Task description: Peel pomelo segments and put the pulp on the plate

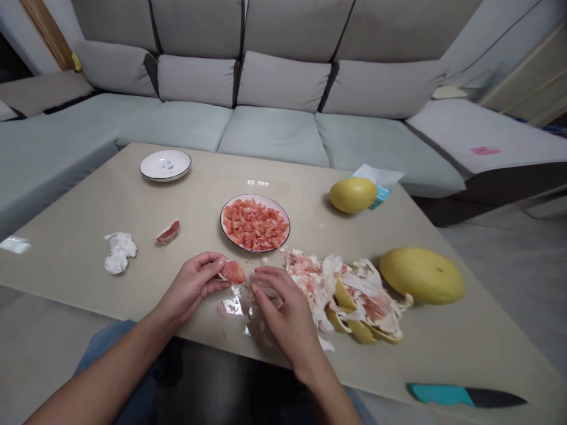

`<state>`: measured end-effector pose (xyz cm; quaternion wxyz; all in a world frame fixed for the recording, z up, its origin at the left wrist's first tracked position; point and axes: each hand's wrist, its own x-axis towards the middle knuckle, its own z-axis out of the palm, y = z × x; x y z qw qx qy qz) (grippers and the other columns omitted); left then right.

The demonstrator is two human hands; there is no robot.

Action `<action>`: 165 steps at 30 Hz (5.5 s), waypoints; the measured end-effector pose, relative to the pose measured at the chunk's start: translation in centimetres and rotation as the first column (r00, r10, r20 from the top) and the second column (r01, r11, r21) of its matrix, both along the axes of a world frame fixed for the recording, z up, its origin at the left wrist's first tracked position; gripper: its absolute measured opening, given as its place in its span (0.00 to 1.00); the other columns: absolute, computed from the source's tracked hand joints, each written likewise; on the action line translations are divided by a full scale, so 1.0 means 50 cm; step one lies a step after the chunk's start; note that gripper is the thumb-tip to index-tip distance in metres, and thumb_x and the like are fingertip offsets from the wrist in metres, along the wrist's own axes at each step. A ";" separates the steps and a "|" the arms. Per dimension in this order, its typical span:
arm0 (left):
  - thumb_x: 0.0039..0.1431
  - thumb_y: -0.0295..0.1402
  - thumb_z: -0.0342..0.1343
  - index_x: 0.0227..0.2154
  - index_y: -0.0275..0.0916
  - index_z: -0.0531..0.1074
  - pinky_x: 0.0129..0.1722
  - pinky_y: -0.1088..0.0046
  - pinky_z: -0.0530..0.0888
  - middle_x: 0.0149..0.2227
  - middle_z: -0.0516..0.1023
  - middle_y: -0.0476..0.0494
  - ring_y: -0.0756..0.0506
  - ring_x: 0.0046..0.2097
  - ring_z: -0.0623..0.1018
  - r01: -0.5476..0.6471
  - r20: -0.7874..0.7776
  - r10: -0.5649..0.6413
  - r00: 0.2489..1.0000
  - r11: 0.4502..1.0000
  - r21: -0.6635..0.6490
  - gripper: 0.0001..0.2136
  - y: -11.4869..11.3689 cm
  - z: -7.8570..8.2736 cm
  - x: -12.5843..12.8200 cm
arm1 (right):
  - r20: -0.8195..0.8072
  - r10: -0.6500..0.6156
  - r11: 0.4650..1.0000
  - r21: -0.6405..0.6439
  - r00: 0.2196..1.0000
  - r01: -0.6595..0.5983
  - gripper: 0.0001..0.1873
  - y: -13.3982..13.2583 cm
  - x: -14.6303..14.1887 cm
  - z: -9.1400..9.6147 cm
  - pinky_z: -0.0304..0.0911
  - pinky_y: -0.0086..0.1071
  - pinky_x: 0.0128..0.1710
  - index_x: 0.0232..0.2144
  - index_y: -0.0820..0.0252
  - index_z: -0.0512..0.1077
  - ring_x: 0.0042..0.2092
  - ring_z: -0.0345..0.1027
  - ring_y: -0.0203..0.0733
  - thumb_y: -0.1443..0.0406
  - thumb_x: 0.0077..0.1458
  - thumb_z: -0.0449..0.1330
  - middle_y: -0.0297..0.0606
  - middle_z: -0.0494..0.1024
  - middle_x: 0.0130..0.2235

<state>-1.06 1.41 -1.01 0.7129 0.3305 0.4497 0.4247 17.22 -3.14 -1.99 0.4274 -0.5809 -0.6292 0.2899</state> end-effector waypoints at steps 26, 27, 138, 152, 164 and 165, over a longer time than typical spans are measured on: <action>0.51 0.34 0.64 0.36 0.37 0.72 0.32 0.76 0.72 0.31 0.75 0.49 0.48 0.34 0.76 0.319 -0.294 -0.256 0.921 0.928 0.193 0.10 -0.018 -0.007 0.010 | -0.317 0.016 0.972 -0.219 0.948 -0.090 0.09 0.001 -0.013 0.016 0.69 0.32 0.32 0.36 0.58 0.77 0.33 0.73 0.41 0.60 0.52 0.64 0.38 0.79 0.33; 0.52 0.34 0.64 0.36 0.37 0.72 0.31 0.76 0.72 0.31 0.75 0.49 0.49 0.33 0.75 0.320 -0.309 -0.252 0.917 0.927 0.194 0.10 -0.019 -0.006 0.011 | -0.301 0.017 0.975 -0.206 0.953 -0.082 0.08 0.001 -0.013 0.015 0.68 0.32 0.32 0.34 0.58 0.77 0.33 0.73 0.41 0.61 0.52 0.64 0.38 0.79 0.34; 0.50 0.40 0.64 0.34 0.36 0.75 0.16 0.80 0.66 0.19 0.68 0.54 0.54 0.18 0.66 0.373 -0.389 -0.307 0.868 0.922 0.105 0.13 -0.022 0.011 0.015 | -0.706 -0.115 0.825 -0.460 0.699 -0.328 0.03 0.009 -0.030 0.024 0.63 0.27 0.26 0.23 0.60 0.72 0.22 0.65 0.33 0.67 0.40 0.64 0.29 0.74 0.20; 0.51 0.37 0.66 0.38 0.36 0.73 0.15 0.83 0.61 0.17 0.65 0.56 0.55 0.19 0.61 0.433 -0.014 -0.436 0.900 0.898 -0.083 0.14 -0.008 0.009 -0.003 | -0.844 -0.118 0.713 -0.439 0.524 -0.547 0.12 0.011 -0.002 0.016 0.65 0.23 0.26 0.27 0.63 0.75 0.24 0.68 0.29 0.61 0.43 0.71 0.31 0.75 0.24; 0.55 0.34 0.63 0.34 0.35 0.71 0.18 0.85 0.60 0.20 0.65 0.55 0.57 0.21 0.61 0.318 0.103 -0.307 0.946 0.943 -0.104 0.09 -0.009 0.008 0.006 | -0.793 -0.022 0.831 -0.354 0.609 -0.430 0.14 0.008 -0.009 0.012 0.67 0.30 0.35 0.34 0.58 0.74 0.29 0.69 0.34 0.59 0.46 0.71 0.31 0.76 0.27; 0.56 0.33 0.62 0.33 0.35 0.71 0.18 0.86 0.59 0.20 0.63 0.55 0.57 0.21 0.60 0.333 0.139 -0.316 0.938 0.936 -0.118 0.08 -0.009 0.008 0.005 | -0.787 -0.009 0.838 -0.343 0.617 -0.424 0.14 0.007 -0.009 0.012 0.66 0.29 0.35 0.33 0.58 0.74 0.29 0.69 0.34 0.58 0.47 0.70 0.31 0.77 0.27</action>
